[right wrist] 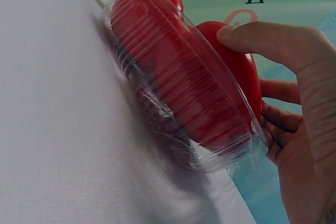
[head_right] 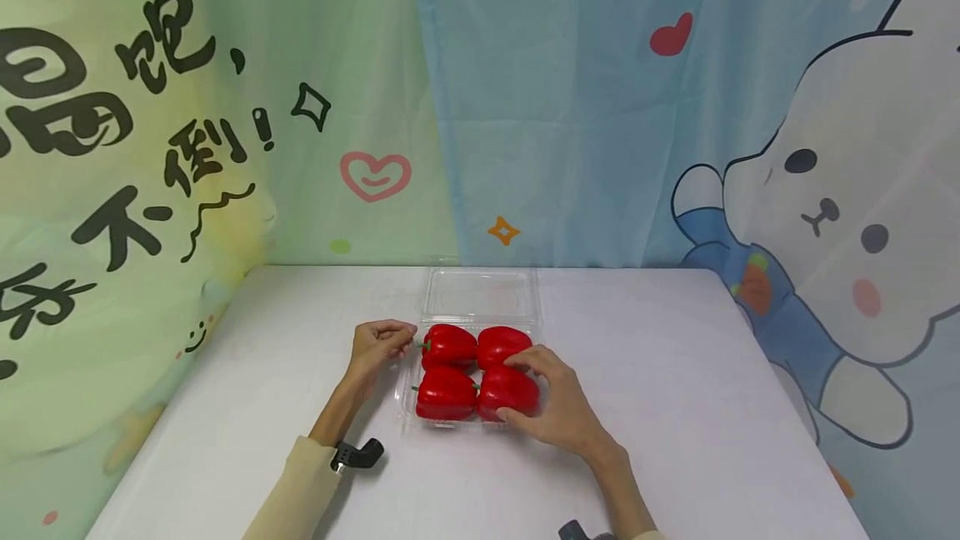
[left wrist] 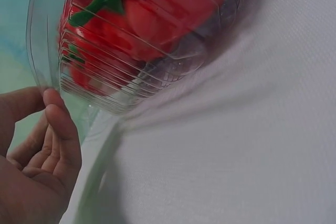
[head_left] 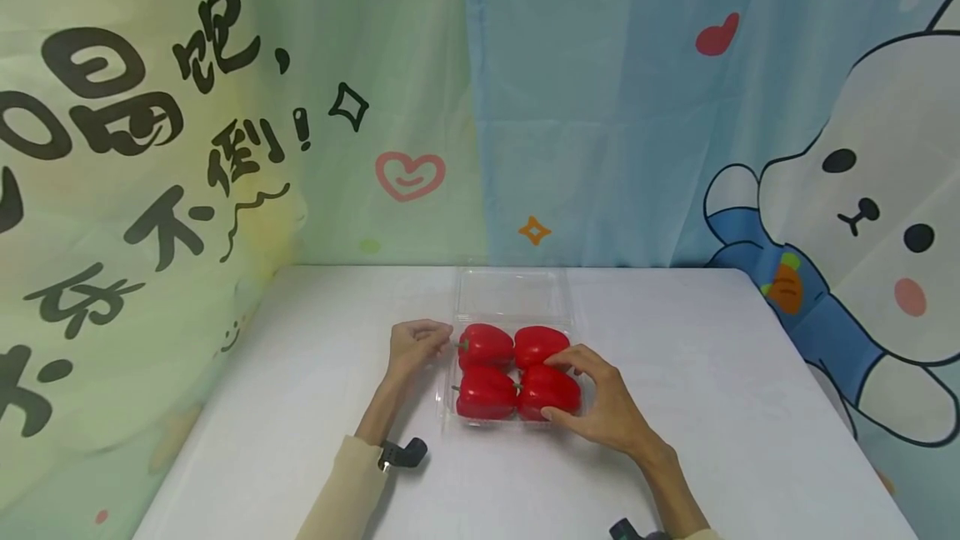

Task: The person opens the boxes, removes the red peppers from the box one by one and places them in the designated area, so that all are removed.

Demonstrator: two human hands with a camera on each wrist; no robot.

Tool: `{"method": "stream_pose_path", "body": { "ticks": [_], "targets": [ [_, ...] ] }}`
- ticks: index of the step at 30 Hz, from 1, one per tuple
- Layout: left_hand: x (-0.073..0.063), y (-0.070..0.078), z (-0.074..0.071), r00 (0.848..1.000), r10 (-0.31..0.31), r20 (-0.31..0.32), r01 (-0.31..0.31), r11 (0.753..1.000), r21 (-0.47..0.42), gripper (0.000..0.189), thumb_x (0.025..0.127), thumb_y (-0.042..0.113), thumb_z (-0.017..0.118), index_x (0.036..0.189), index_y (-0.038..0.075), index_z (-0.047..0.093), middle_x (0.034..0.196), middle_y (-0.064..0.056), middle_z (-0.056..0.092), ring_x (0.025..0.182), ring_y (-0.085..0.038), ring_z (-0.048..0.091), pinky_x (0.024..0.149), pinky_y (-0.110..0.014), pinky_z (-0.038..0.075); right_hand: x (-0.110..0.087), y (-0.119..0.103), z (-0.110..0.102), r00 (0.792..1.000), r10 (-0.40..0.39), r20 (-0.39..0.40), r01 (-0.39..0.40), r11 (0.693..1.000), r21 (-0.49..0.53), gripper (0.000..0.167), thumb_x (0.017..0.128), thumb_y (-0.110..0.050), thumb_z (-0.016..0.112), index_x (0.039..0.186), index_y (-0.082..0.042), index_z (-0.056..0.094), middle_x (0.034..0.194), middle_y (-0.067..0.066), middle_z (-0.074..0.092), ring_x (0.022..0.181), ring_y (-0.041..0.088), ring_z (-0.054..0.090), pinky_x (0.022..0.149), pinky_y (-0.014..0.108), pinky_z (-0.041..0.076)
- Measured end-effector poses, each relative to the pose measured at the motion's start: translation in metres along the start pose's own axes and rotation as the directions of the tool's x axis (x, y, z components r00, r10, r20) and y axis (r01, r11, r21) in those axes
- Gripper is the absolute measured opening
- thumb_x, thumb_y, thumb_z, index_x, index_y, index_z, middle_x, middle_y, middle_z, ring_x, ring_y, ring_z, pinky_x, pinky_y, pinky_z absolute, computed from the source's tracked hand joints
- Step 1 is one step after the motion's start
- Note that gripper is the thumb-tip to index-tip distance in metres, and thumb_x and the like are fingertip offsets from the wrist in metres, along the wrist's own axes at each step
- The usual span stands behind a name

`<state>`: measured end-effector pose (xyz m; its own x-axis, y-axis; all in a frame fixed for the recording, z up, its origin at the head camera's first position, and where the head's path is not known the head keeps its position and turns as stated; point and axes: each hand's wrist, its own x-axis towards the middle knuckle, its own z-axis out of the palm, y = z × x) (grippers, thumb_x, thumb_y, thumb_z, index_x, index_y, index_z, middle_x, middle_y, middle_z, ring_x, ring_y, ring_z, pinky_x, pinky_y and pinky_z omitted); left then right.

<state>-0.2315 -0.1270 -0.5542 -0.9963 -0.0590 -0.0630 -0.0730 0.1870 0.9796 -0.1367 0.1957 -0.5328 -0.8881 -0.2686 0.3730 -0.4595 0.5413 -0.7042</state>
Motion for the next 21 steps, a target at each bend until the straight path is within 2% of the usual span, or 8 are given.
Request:
{"method": "stream_pose_path", "body": {
  "ticks": [21],
  "targets": [
    [-0.0009, 0.0, 0.0006, 1.0, -0.009, -0.002, 0.009, 1.0, -0.019, 0.023, 0.099, 0.02, 0.079, 0.106, -0.002, 0.081, 0.078, -0.005, 0.079, 0.07, -0.01, 0.07, 0.066, -0.02, 0.056, 0.0006, 0.0019, -0.0017, 1.0, 0.012, -0.012, -0.011, 0.996, 0.087, 0.066, 0.073, -0.028, 0.1, 0.132, -0.019, 0.072, 0.132, -0.003, 0.074, 0.116, 0.012, 0.068, 0.09, 0.034, 0.065]
  ]
}}
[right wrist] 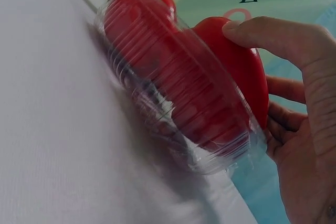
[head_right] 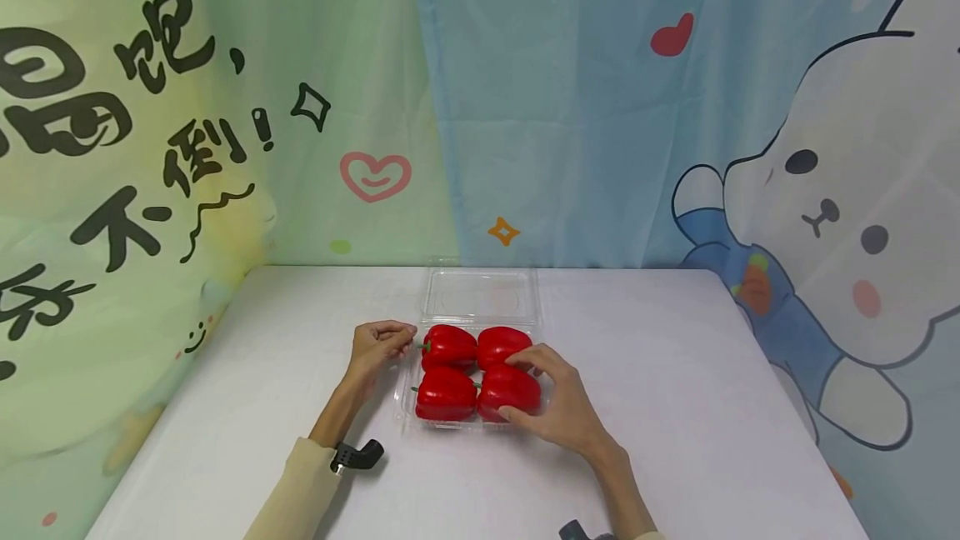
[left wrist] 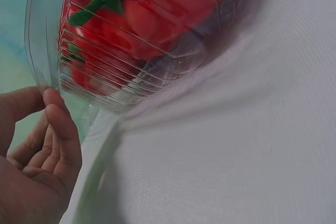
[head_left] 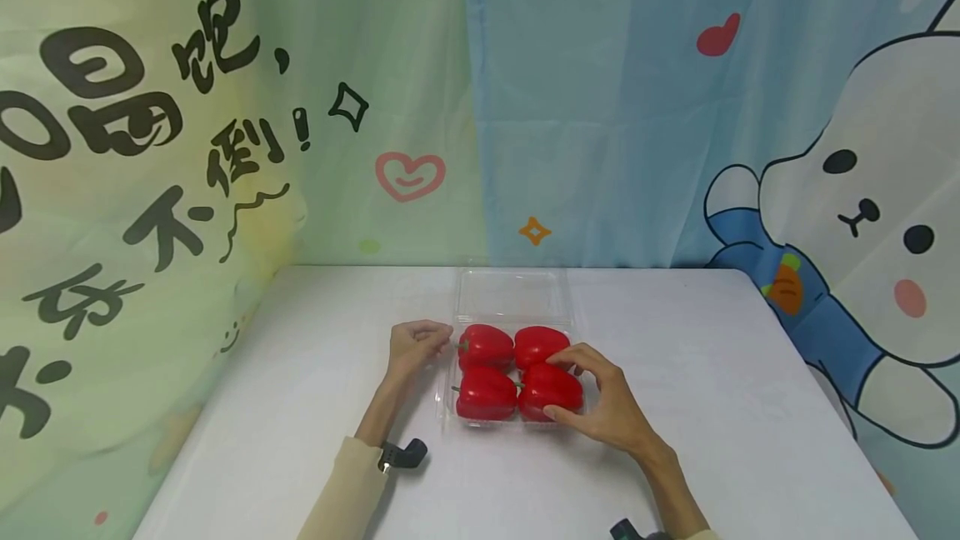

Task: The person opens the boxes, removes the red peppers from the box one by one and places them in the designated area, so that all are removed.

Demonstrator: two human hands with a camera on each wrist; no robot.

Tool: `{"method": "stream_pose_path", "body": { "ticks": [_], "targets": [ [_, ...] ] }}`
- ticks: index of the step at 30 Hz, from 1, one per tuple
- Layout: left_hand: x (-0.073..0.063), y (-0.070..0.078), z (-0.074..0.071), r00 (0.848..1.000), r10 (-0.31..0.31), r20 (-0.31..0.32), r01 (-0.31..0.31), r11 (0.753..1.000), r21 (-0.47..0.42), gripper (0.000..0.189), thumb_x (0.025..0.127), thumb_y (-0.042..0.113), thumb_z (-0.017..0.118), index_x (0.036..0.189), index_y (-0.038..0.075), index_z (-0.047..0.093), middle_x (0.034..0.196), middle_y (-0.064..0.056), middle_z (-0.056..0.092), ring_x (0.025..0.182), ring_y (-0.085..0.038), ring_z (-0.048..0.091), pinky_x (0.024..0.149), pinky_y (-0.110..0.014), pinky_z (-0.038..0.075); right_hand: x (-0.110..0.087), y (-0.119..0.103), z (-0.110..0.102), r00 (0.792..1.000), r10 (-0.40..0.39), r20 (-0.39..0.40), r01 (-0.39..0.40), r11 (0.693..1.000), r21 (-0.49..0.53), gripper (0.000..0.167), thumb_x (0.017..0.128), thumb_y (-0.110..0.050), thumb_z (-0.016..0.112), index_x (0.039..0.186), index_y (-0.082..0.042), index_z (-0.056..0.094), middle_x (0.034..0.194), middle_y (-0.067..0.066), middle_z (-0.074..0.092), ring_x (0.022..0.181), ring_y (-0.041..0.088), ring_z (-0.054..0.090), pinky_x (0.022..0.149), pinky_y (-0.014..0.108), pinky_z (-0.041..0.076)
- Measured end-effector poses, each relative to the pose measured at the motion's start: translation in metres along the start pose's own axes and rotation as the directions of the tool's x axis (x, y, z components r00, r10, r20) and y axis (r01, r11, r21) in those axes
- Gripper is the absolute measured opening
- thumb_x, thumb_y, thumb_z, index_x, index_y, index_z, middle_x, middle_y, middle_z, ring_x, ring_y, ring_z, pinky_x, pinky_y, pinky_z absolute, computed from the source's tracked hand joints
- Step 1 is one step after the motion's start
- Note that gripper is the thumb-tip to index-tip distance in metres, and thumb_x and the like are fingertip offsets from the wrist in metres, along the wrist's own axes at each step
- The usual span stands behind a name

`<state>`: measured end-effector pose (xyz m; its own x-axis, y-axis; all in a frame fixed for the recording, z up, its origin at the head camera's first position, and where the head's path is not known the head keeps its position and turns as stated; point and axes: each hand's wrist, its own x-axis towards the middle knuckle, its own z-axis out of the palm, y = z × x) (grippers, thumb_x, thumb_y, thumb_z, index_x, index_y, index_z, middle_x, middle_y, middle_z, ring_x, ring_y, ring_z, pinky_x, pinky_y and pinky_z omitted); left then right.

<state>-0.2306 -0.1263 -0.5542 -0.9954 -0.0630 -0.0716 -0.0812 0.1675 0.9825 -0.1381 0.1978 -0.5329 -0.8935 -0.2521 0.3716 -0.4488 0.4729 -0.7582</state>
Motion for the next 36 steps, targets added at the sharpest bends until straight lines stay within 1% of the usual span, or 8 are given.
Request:
{"method": "stream_pose_path", "body": {
  "ticks": [5, 10, 15, 19, 25, 29, 32, 36],
  "targets": [
    [-0.0002, 0.0008, 0.0, 1.0, -0.001, 0.0, 0.001, 1.0, -0.003, 0.023, 0.099, 0.02, 0.079, 0.107, -0.002, 0.081, 0.079, -0.006, 0.08, 0.07, -0.01, 0.07, 0.067, -0.02, 0.056, 0.001, -0.0036, -0.002, 1.0, -0.007, 0.009, 0.007, 1.0, 0.021, 0.064, 0.074, -0.024, 0.099, 0.132, -0.018, 0.072, 0.132, -0.001, 0.074, 0.119, 0.015, 0.067, 0.093, 0.034, 0.064],
    [0.0007, 0.0005, 0.0001, 1.0, -0.001, 0.003, 0.001, 1.0, -0.004, 0.024, 0.099, 0.021, 0.079, 0.107, -0.001, 0.081, 0.08, -0.006, 0.081, 0.071, -0.01, 0.071, 0.068, -0.02, 0.056, 0.0013, -0.0048, -0.0024, 1.0, -0.007, 0.004, 0.007, 1.0, 0.017, 0.066, 0.073, -0.025, 0.1, 0.133, -0.017, 0.072, 0.132, -0.001, 0.073, 0.121, 0.015, 0.067, 0.095, 0.035, 0.064],
    [0.0013, 0.001, 0.0002, 1.0, 0.008, 0.001, -0.008, 1.0, 0.006, 0.023, 0.099, 0.021, 0.079, 0.107, -0.001, 0.081, 0.083, -0.008, 0.082, 0.071, -0.01, 0.071, 0.068, -0.02, 0.056, 0.0017, -0.0054, -0.003, 1.0, -0.018, -0.008, 0.018, 1.0, 0.023, 0.064, 0.075, -0.023, 0.099, 0.132, -0.015, 0.073, 0.131, 0.0, 0.074, 0.119, 0.015, 0.067, 0.094, 0.033, 0.064],
    [0.0016, 0.0012, 0.0001, 1.0, 0.001, -0.003, -0.001, 1.0, 0.007, 0.023, 0.098, 0.021, 0.079, 0.106, 0.0, 0.081, 0.085, -0.009, 0.082, 0.071, -0.009, 0.071, 0.067, -0.02, 0.056, 0.0021, -0.0065, -0.0045, 1.0, -0.008, -0.012, 0.009, 0.999, 0.043, 0.064, 0.075, -0.021, 0.099, 0.133, -0.014, 0.073, 0.131, 0.0, 0.074, 0.12, 0.013, 0.066, 0.094, 0.032, 0.064],
    [0.0019, 0.0001, 0.0006, 1.0, -0.003, -0.007, 0.003, 1.0, 0.013, 0.024, 0.099, 0.022, 0.078, 0.108, -0.001, 0.081, 0.088, -0.011, 0.083, 0.072, -0.009, 0.072, 0.067, -0.02, 0.056, 0.0017, -0.0063, -0.0053, 1.0, -0.004, -0.023, 0.005, 0.999, 0.052, 0.065, 0.074, -0.022, 0.1, 0.133, -0.017, 0.073, 0.132, 0.0, 0.074, 0.119, 0.013, 0.067, 0.093, 0.032, 0.064],
    [0.0016, 0.0002, 0.0004, 1.0, -0.003, -0.009, 0.003, 1.0, 0.016, 0.025, 0.099, 0.023, 0.078, 0.108, 0.0, 0.081, 0.087, -0.01, 0.083, 0.072, -0.009, 0.072, 0.068, -0.02, 0.056, 0.0015, -0.0065, -0.0052, 0.999, -0.007, -0.031, 0.009, 0.998, 0.056, 0.064, 0.074, -0.022, 0.1, 0.132, -0.018, 0.073, 0.13, -0.001, 0.075, 0.117, 0.014, 0.068, 0.092, 0.032, 0.064],
    [0.001, 0.0005, 0.0001, 1.0, -0.004, -0.005, 0.004, 1.0, 0.008, 0.024, 0.099, 0.022, 0.079, 0.107, 0.0, 0.081, 0.086, -0.01, 0.082, 0.071, -0.01, 0.071, 0.067, -0.02, 0.056, 0.0012, -0.008, -0.0058, 0.999, -0.004, -0.034, 0.006, 0.998, 0.056, 0.064, 0.073, -0.022, 0.1, 0.132, -0.018, 0.073, 0.13, -0.001, 0.075, 0.117, 0.013, 0.068, 0.092, 0.032, 0.064],
    [0.0004, -0.0001, 0.0, 1.0, -0.007, 0.005, 0.008, 1.0, -0.024, 0.022, 0.098, 0.02, 0.079, 0.106, -0.002, 0.081, 0.085, -0.011, 0.082, 0.071, -0.01, 0.071, 0.066, -0.02, 0.056, 0.0003, -0.0104, -0.007, 0.999, -0.003, -0.032, 0.005, 0.999, 0.053, 0.066, 0.072, -0.022, 0.101, 0.132, -0.016, 0.074, 0.13, -0.001, 0.075, 0.117, 0.011, 0.067, 0.091, 0.031, 0.064]
  ]
}}
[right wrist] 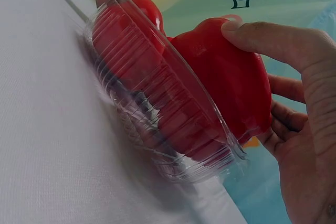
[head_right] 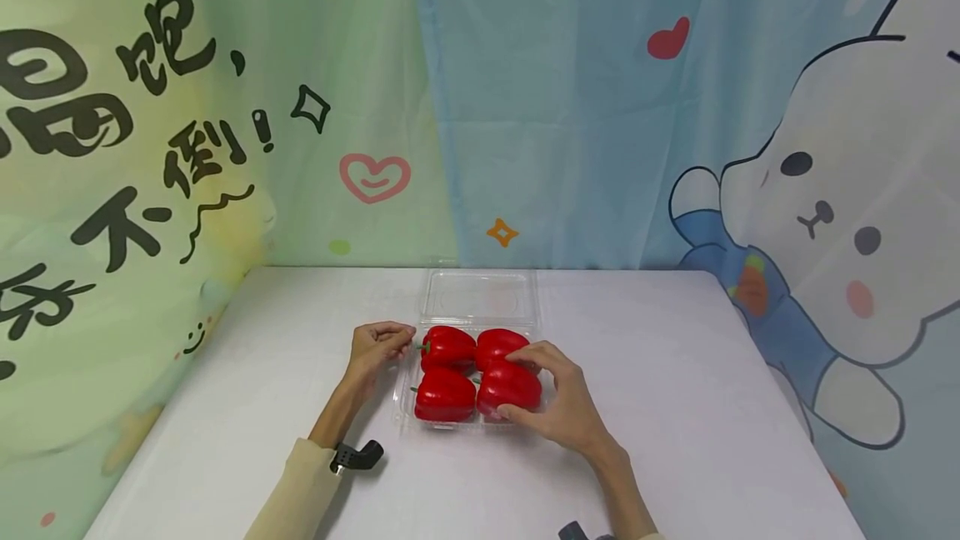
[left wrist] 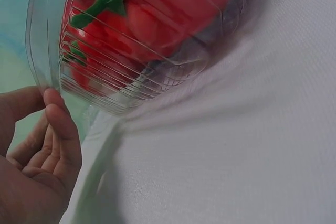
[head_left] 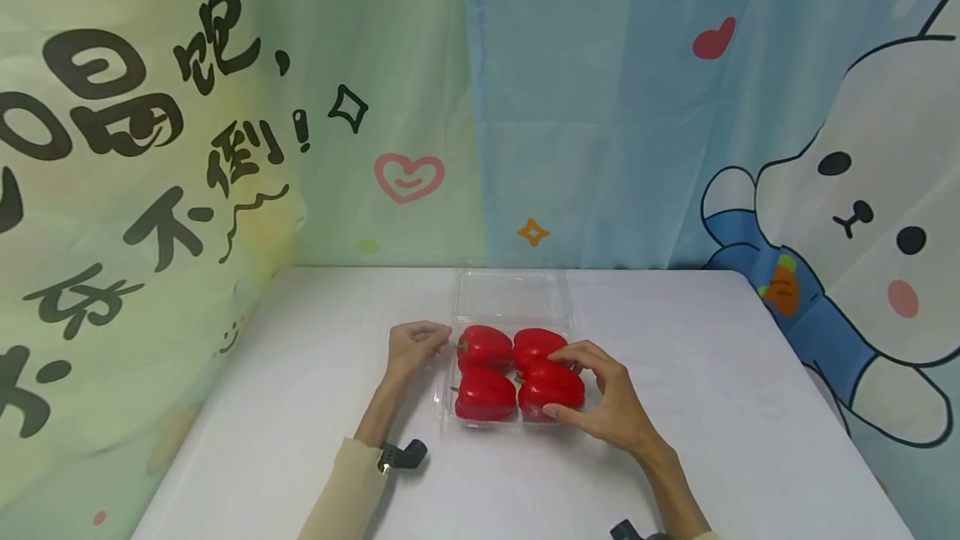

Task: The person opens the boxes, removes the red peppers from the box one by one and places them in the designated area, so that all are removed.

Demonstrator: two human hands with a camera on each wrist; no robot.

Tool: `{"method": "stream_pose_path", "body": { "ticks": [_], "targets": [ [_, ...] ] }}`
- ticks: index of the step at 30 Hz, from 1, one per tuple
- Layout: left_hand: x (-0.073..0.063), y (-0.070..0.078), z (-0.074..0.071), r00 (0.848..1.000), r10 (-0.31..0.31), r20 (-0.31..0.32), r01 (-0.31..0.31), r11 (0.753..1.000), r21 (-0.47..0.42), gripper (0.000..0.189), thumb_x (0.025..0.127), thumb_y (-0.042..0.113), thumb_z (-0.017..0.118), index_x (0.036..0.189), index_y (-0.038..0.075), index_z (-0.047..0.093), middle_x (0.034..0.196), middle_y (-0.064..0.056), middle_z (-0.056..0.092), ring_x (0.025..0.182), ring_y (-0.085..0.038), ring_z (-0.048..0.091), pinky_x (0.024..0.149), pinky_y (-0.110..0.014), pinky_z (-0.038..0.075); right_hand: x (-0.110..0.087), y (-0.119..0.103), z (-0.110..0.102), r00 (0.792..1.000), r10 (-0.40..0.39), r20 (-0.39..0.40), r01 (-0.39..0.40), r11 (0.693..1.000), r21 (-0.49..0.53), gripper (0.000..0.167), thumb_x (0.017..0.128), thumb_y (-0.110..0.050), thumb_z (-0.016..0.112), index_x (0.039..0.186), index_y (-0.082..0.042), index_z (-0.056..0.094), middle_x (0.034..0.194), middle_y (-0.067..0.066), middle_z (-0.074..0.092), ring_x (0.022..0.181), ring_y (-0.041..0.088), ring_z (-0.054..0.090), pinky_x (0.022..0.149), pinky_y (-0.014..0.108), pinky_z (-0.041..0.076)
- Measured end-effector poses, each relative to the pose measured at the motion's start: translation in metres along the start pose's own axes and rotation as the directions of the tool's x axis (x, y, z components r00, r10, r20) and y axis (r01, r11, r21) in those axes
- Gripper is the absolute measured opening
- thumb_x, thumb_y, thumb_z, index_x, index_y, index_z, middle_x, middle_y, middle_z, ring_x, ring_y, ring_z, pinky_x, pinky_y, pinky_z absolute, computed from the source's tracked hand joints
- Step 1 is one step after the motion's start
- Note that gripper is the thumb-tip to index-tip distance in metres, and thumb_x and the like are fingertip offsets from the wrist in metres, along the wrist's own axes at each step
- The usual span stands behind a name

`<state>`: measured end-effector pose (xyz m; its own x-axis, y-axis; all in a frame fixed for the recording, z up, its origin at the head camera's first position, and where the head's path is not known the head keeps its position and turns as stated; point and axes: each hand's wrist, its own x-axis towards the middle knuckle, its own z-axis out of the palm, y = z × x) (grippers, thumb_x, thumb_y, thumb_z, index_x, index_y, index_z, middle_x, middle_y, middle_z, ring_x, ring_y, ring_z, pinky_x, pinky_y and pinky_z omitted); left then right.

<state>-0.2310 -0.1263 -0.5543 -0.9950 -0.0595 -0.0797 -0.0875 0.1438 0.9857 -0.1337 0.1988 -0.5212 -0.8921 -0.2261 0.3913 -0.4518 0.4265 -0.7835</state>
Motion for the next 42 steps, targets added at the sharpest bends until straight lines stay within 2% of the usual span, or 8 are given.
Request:
{"method": "stream_pose_path", "body": {
  "ticks": [6, 13, 19, 28, 34, 42],
  "targets": [
    [0.0025, -0.0031, 0.0009, 1.0, 0.021, 0.0, -0.021, 0.999, -0.029, 0.02, 0.097, 0.013, 0.079, 0.104, -0.006, 0.08, 0.086, -0.016, 0.082, 0.067, -0.007, 0.071, 0.062, -0.018, 0.056, -0.0001, -0.0022, -0.001, 1.0, -0.003, 0.014, 0.003, 1.0, 0.019, 0.067, 0.072, -0.019, 0.101, 0.132, -0.014, 0.073, 0.129, -0.002, 0.074, 0.117, 0.01, 0.066, 0.089, 0.029, 0.062],
    [0.0024, -0.0022, 0.0014, 1.0, 0.021, -0.008, -0.021, 0.999, -0.036, 0.022, 0.096, 0.014, 0.081, 0.104, -0.006, 0.08, 0.086, -0.019, 0.082, 0.067, -0.009, 0.07, 0.062, -0.018, 0.056, 0.0003, -0.0018, 0.0, 1.0, -0.016, -0.001, 0.016, 1.0, -0.002, 0.065, 0.073, -0.02, 0.1, 0.132, -0.014, 0.073, 0.128, 0.0, 0.074, 0.115, 0.011, 0.066, 0.088, 0.029, 0.063],
    [0.0017, -0.0014, 0.0008, 1.0, 0.002, -0.015, -0.003, 0.999, -0.038, 0.023, 0.095, 0.015, 0.082, 0.104, -0.006, 0.08, 0.084, -0.016, 0.082, 0.067, -0.008, 0.07, 0.062, -0.019, 0.056, 0.0002, -0.0013, 0.0001, 1.0, -0.019, -0.011, 0.019, 1.0, -0.003, 0.064, 0.074, -0.02, 0.1, 0.132, -0.019, 0.073, 0.127, -0.001, 0.074, 0.114, 0.011, 0.066, 0.088, 0.028, 0.062],
    [0.0032, -0.003, 0.0012, 1.0, 0.017, -0.01, -0.017, 0.998, -0.054, 0.021, 0.096, 0.013, 0.08, 0.102, -0.007, 0.079, 0.082, -0.015, 0.081, 0.065, -0.008, 0.069, 0.062, -0.018, 0.055, -0.0004, 0.0007, -0.001, 1.0, -0.013, -0.017, 0.013, 1.0, -0.004, 0.063, 0.074, -0.019, 0.1, 0.131, -0.017, 0.074, 0.126, -0.001, 0.075, 0.111, 0.01, 0.066, 0.087, 0.027, 0.063],
    [0.0009, -0.0012, 0.0005, 1.0, 0.029, -0.01, -0.03, 0.999, -0.028, 0.022, 0.096, 0.015, 0.08, 0.101, -0.007, 0.08, 0.077, -0.01, 0.08, 0.063, -0.008, 0.068, 0.061, -0.019, 0.054, -0.0007, -0.0002, -0.0018, 1.0, -0.009, -0.02, 0.009, 1.0, 0.006, 0.063, 0.074, -0.019, 0.099, 0.132, -0.019, 0.073, 0.127, 0.0, 0.075, 0.111, 0.012, 0.067, 0.087, 0.027, 0.062],
    [0.0009, -0.0001, -0.0007, 1.0, 0.011, 0.0, -0.011, 1.0, 0.004, 0.024, 0.096, 0.019, 0.081, 0.104, -0.003, 0.08, 0.078, -0.007, 0.08, 0.066, -0.009, 0.069, 0.062, -0.021, 0.055, 0.0005, -0.0048, -0.0038, 0.998, -0.017, -0.055, 0.017, 1.0, -0.011, 0.064, 0.073, -0.019, 0.1, 0.131, -0.019, 0.073, 0.126, 0.0, 0.075, 0.109, 0.012, 0.067, 0.086, 0.026, 0.063]
  ]
}}
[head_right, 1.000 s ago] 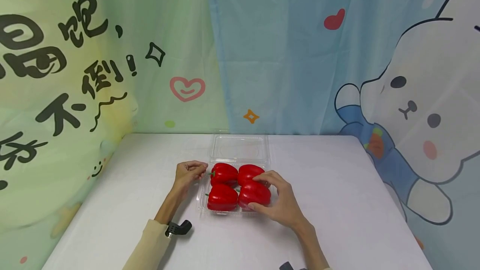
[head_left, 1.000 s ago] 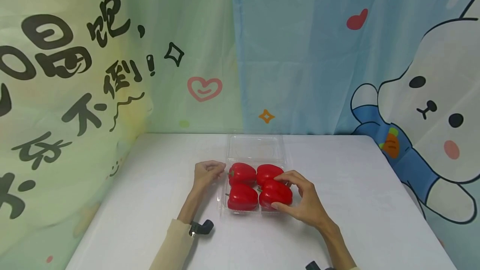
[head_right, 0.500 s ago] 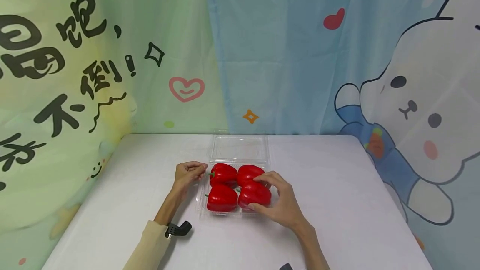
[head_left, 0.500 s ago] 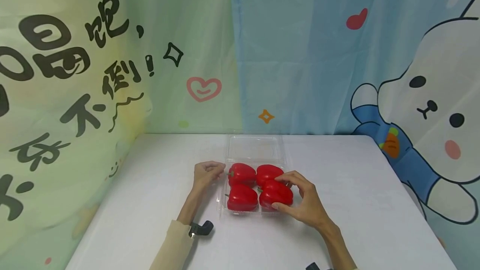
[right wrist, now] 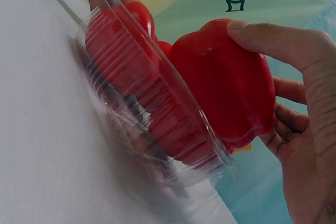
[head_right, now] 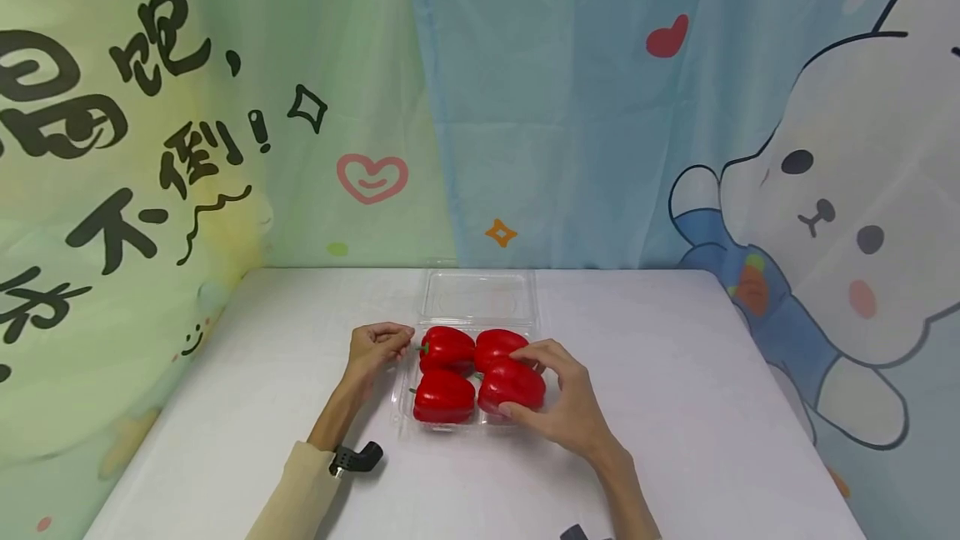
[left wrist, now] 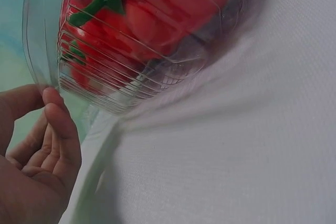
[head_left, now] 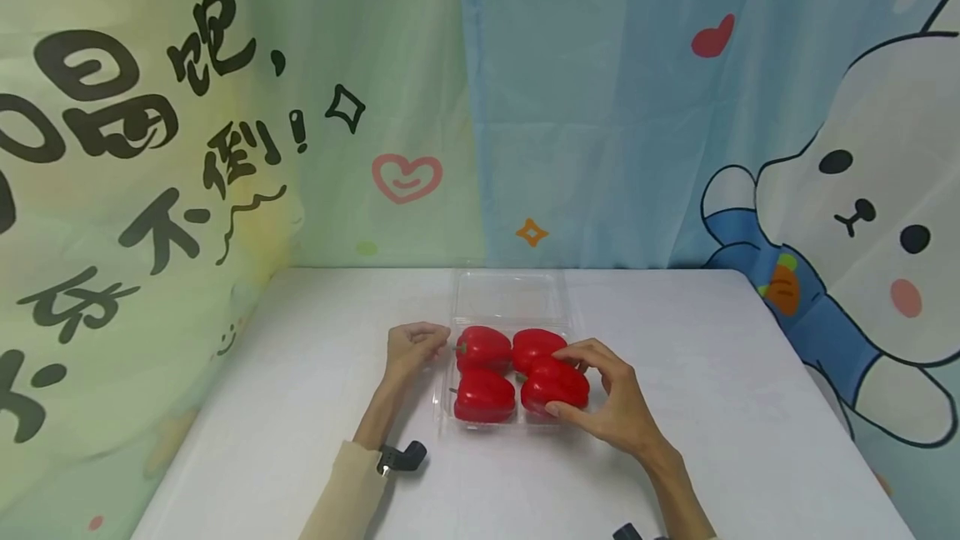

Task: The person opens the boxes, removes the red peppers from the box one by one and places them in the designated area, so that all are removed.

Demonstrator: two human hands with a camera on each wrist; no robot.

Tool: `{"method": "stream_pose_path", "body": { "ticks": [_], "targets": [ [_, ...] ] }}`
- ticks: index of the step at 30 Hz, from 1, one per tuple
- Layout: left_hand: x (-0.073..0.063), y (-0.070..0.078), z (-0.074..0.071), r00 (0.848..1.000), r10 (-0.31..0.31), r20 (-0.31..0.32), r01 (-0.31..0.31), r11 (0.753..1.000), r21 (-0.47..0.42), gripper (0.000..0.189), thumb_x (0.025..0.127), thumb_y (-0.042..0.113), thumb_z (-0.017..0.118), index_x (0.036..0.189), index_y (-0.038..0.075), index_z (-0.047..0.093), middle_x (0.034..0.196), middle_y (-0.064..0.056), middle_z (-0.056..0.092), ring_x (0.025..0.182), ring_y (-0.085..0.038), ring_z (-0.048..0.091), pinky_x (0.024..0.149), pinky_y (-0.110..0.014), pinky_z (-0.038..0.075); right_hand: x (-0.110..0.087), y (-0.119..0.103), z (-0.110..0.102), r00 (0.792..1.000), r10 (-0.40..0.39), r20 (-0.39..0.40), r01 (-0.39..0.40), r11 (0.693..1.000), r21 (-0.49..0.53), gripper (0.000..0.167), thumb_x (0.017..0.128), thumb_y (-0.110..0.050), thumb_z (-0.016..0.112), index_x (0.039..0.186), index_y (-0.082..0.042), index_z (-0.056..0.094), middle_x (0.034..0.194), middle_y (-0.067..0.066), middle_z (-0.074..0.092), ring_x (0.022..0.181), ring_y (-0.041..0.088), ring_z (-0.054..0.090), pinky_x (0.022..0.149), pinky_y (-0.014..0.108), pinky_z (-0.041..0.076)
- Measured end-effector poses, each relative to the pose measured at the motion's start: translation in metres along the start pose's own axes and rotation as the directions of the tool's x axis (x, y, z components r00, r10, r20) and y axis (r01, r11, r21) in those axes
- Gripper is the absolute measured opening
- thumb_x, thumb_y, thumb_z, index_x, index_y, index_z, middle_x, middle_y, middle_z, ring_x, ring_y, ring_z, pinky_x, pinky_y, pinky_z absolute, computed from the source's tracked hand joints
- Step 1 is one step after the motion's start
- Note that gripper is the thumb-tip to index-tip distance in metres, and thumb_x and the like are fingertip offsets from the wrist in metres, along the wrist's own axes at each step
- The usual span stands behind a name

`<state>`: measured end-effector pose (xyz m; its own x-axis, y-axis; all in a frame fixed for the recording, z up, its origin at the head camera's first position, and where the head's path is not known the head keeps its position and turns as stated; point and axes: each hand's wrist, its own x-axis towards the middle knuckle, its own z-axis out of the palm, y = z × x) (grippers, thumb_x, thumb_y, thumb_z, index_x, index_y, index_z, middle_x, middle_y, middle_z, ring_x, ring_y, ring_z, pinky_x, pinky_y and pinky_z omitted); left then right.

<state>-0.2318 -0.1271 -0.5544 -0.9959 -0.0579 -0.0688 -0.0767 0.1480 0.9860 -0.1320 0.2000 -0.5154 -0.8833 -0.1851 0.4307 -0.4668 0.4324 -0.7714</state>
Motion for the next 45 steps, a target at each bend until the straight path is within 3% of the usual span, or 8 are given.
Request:
{"method": "stream_pose_path", "body": {
  "ticks": [37, 45],
  "targets": [
    [-0.0002, -0.0022, 0.0008, 1.0, -0.012, -0.001, 0.012, 1.0, -0.011, 0.02, 0.096, 0.017, 0.08, 0.103, -0.002, 0.081, 0.081, -0.01, 0.08, 0.068, -0.011, 0.071, 0.064, -0.021, 0.056, -0.0005, -0.0037, -0.0015, 0.998, -0.006, -0.066, 0.005, 1.0, -0.015, 0.066, 0.071, -0.016, 0.102, 0.131, -0.017, 0.074, 0.126, 0.0, 0.074, 0.107, 0.012, 0.066, 0.089, 0.025, 0.063],
    [0.0002, -0.0015, 0.0007, 1.0, -0.006, 0.0, 0.006, 1.0, -0.01, 0.02, 0.096, 0.016, 0.08, 0.104, -0.002, 0.081, 0.084, -0.012, 0.081, 0.068, -0.012, 0.071, 0.064, -0.021, 0.055, 0.0016, -0.004, -0.004, 0.998, -0.001, -0.061, -0.002, 0.999, -0.042, 0.07, 0.069, -0.019, 0.103, 0.132, -0.014, 0.073, 0.128, -0.003, 0.073, 0.107, 0.01, 0.066, 0.089, 0.032, 0.066]
  ]
}}
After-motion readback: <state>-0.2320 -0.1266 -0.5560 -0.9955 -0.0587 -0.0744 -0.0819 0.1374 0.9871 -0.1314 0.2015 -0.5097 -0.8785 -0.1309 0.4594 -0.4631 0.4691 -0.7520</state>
